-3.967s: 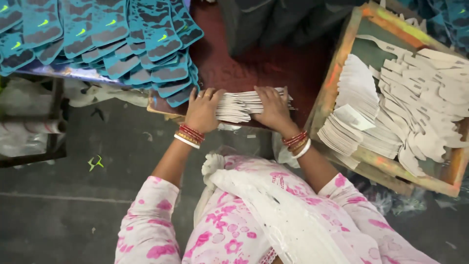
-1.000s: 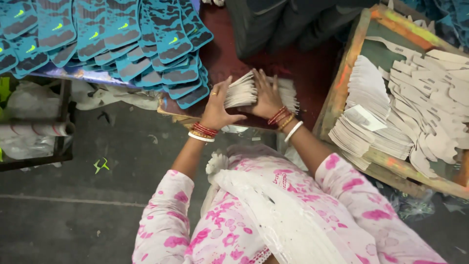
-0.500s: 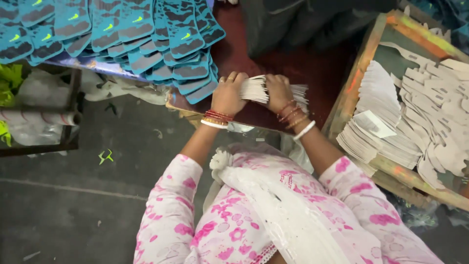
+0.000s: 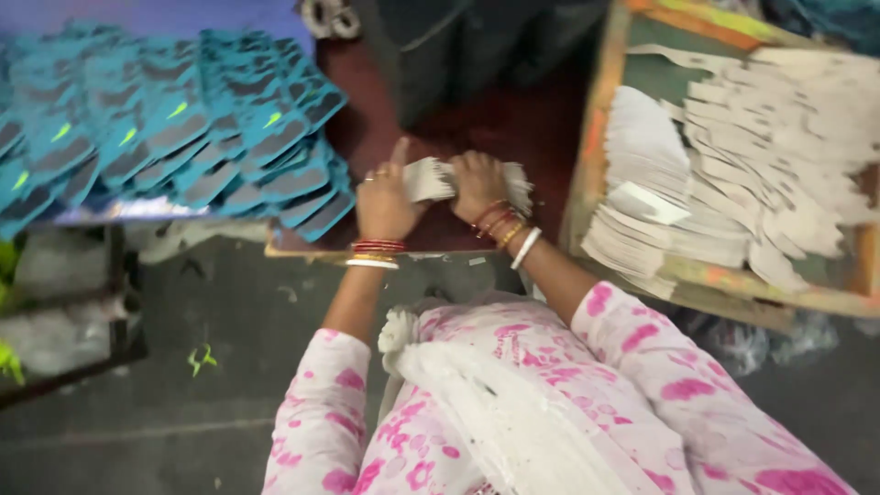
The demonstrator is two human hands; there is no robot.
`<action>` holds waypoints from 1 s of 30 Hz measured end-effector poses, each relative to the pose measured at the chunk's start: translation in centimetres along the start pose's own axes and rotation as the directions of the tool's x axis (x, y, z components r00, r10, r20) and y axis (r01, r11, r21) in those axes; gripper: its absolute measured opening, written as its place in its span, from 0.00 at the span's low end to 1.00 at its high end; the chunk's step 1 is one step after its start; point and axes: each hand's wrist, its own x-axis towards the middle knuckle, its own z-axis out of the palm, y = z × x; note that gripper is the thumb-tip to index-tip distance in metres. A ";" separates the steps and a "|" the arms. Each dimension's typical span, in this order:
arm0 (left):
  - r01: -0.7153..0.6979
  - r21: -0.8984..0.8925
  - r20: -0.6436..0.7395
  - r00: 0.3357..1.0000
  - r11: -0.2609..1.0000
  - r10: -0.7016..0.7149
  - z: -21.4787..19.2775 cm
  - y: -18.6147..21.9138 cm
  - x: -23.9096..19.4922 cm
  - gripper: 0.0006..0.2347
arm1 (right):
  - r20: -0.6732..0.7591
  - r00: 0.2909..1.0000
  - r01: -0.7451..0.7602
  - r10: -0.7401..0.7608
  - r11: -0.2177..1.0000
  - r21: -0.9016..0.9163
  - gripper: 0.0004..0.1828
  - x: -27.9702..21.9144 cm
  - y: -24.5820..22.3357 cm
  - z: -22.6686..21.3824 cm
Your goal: Sorting and stacking printed shoe insole components in a production environment.
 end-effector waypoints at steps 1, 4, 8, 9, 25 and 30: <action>-0.024 -0.001 0.015 1.000 1.000 0.024 -0.6 0.4 -0.4 0.45 | -0.007 1.000 -0.028 0.028 1.000 0.001 0.29 -0.9 -0.3 -1.0; -0.188 -0.087 -0.191 0.967 0.978 0.169 -1.3 0.1 -0.7 0.40 | -0.219 0.969 0.126 -0.112 0.991 0.048 0.28 -1.7 -0.9 -2.6; -0.229 0.091 -0.026 0.972 0.969 0.232 0.0 -1.1 -1.8 0.26 | -0.236 0.950 0.212 -0.205 0.977 0.006 0.29 -2.8 -1.1 -2.2; -0.211 0.106 -0.019 0.977 0.972 0.214 -0.6 -0.9 -1.4 0.24 | -0.132 0.978 0.170 -0.162 0.984 0.050 0.27 -2.5 -1.4 -2.8; -0.150 0.307 0.024 0.988 0.940 0.150 1.5 1.6 -1.4 0.20 | -0.383 0.915 0.174 -0.127 0.980 0.092 0.36 -8.2 -4.0 -5.8; -0.077 0.331 0.002 0.997 0.941 0.081 1.1 2.3 -1.8 0.27 | 0.150 0.615 0.598 -0.774 0.581 0.552 0.31 -15.8 -1.2 -18.6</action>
